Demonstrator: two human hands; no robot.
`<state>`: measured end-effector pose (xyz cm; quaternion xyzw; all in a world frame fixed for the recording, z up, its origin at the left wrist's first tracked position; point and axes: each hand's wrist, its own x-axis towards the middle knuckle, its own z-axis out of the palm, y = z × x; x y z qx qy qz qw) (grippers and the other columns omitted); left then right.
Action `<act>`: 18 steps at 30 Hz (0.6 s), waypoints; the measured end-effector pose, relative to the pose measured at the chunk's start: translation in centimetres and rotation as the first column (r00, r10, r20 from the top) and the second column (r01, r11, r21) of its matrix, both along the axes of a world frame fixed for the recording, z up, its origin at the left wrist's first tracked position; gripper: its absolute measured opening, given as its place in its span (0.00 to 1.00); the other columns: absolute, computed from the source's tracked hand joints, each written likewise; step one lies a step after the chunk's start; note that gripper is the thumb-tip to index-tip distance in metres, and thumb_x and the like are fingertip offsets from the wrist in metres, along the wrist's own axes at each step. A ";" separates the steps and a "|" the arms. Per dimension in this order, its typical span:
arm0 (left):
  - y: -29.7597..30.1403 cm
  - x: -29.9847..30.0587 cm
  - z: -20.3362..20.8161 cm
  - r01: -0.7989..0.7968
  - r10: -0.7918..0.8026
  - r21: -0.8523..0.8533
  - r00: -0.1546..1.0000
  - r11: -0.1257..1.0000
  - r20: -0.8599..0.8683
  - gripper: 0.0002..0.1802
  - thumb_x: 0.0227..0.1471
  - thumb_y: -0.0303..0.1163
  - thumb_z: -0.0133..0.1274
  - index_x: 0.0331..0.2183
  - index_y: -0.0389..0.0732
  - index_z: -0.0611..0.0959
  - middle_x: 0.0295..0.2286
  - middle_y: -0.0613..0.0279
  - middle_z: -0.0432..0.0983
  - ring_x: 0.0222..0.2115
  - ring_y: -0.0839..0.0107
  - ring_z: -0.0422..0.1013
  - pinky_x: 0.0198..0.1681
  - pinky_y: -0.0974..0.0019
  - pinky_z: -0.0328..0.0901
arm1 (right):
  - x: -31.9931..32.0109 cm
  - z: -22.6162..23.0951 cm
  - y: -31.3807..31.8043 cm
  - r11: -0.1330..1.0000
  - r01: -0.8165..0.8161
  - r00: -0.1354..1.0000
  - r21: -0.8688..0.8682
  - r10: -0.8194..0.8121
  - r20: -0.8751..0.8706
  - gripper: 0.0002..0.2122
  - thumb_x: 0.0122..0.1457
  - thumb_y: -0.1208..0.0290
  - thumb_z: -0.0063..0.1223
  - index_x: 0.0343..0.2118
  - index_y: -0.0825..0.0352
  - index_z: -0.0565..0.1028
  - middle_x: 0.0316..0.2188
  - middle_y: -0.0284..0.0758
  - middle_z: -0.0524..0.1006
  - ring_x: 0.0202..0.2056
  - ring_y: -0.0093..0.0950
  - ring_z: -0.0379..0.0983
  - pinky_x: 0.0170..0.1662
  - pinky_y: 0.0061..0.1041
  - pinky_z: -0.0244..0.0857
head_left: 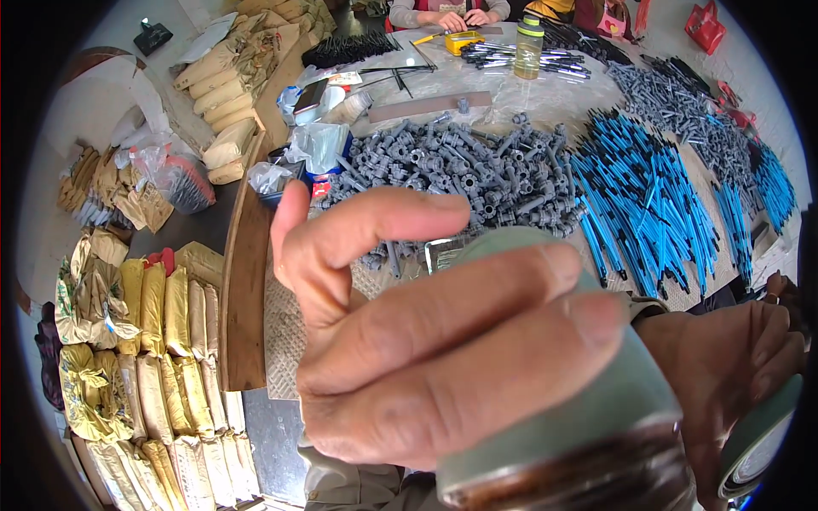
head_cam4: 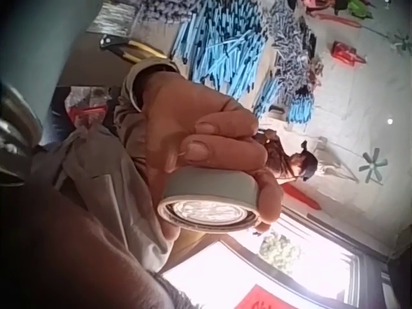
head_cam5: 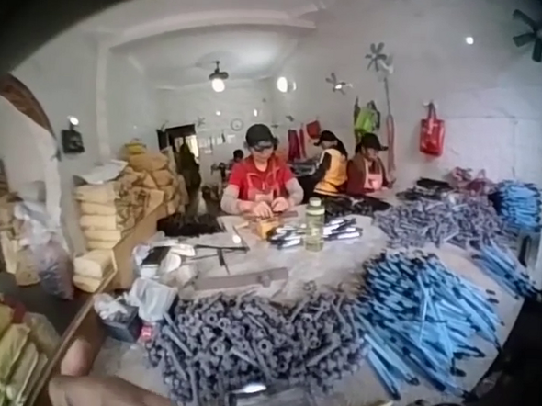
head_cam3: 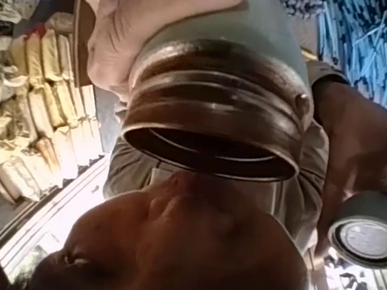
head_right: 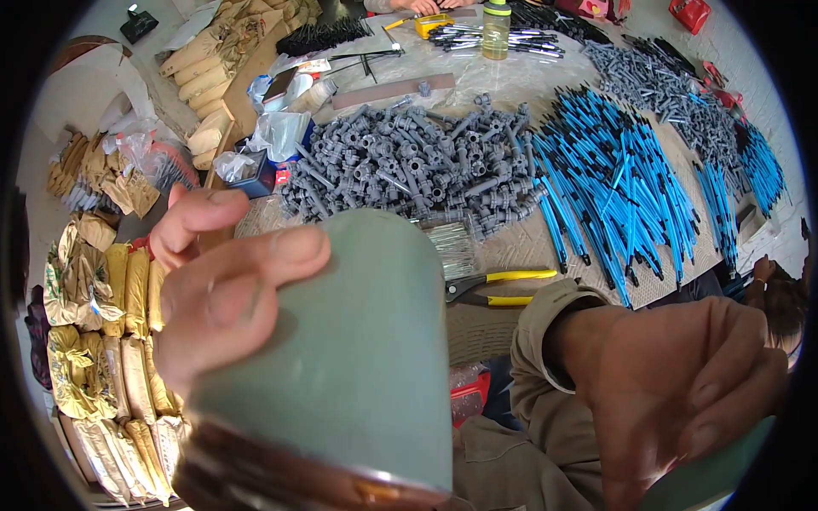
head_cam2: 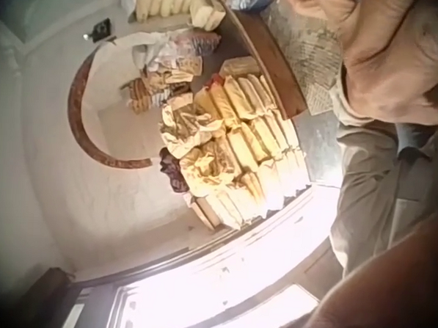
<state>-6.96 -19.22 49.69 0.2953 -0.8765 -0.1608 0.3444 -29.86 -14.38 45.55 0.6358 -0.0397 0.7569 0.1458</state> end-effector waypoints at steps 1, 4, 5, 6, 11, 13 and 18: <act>0.2 0.8 0.0 0.000 0.000 0.008 1.000 1.000 0.018 0.11 0.50 0.41 0.50 0.39 0.59 0.73 0.38 0.63 0.75 0.48 0.70 0.63 0.59 0.54 0.40 | 0.1 0.0 0.0 0.999 -0.031 1.000 -0.012 0.031 0.003 0.33 0.50 0.55 0.54 0.54 0.67 0.54 0.54 0.32 0.59 0.23 0.23 0.67 0.26 0.26 0.63; 0.8 1.0 0.1 0.013 -0.014 0.012 0.998 1.000 0.061 0.11 0.51 0.40 0.50 0.39 0.59 0.73 0.38 0.62 0.76 0.49 0.71 0.63 0.60 0.55 0.39 | 0.2 0.0 0.0 0.999 -0.035 0.999 -0.017 0.036 0.017 0.33 0.50 0.54 0.53 0.54 0.68 0.54 0.54 0.32 0.59 0.24 0.23 0.68 0.26 0.26 0.63; 0.7 0.6 0.2 0.020 -0.021 0.009 0.997 1.000 0.073 0.11 0.51 0.40 0.50 0.39 0.59 0.73 0.39 0.62 0.76 0.49 0.71 0.63 0.60 0.55 0.39 | 0.2 0.1 0.1 0.999 -0.037 0.999 -0.023 0.038 0.021 0.34 0.51 0.53 0.52 0.54 0.68 0.54 0.54 0.32 0.58 0.24 0.23 0.68 0.26 0.26 0.63; 1.1 0.8 0.3 0.028 -0.028 0.006 0.996 1.000 0.085 0.11 0.51 0.40 0.50 0.39 0.58 0.73 0.39 0.62 0.76 0.49 0.72 0.63 0.60 0.55 0.39 | 0.2 0.1 0.1 0.999 -0.030 0.999 -0.029 0.031 0.020 0.34 0.51 0.53 0.52 0.54 0.68 0.54 0.54 0.32 0.58 0.24 0.23 0.68 0.26 0.26 0.63; 1.1 1.1 1.1 0.028 -0.027 -0.001 0.988 1.000 0.155 0.12 0.51 0.38 0.51 0.40 0.57 0.73 0.39 0.62 0.77 0.50 0.73 0.64 0.60 0.57 0.38 | -0.2 0.3 0.0 0.983 -0.135 0.990 -0.123 0.140 0.034 0.34 0.51 0.51 0.53 0.54 0.69 0.55 0.53 0.32 0.60 0.27 0.23 0.69 0.28 0.25 0.64; 1.3 1.0 1.1 0.031 -0.028 -0.020 0.990 0.999 0.140 0.12 0.51 0.38 0.51 0.40 0.58 0.73 0.39 0.64 0.77 0.50 0.72 0.63 0.60 0.55 0.37 | -1.2 0.9 0.1 0.922 -0.347 0.938 -0.173 0.337 -0.084 0.34 0.51 0.50 0.53 0.54 0.68 0.56 0.53 0.32 0.62 0.30 0.23 0.70 0.29 0.24 0.65; 2.0 0.5 1.0 0.015 -0.012 -0.022 0.995 1.000 0.102 0.13 0.50 0.39 0.52 0.40 0.59 0.73 0.39 0.67 0.78 0.50 0.67 0.61 0.60 0.48 0.34 | -1.0 1.0 0.0 0.935 -0.256 0.964 -0.244 0.266 0.008 0.35 0.49 0.49 0.55 0.53 0.68 0.58 0.50 0.31 0.65 0.34 0.21 0.69 0.32 0.21 0.65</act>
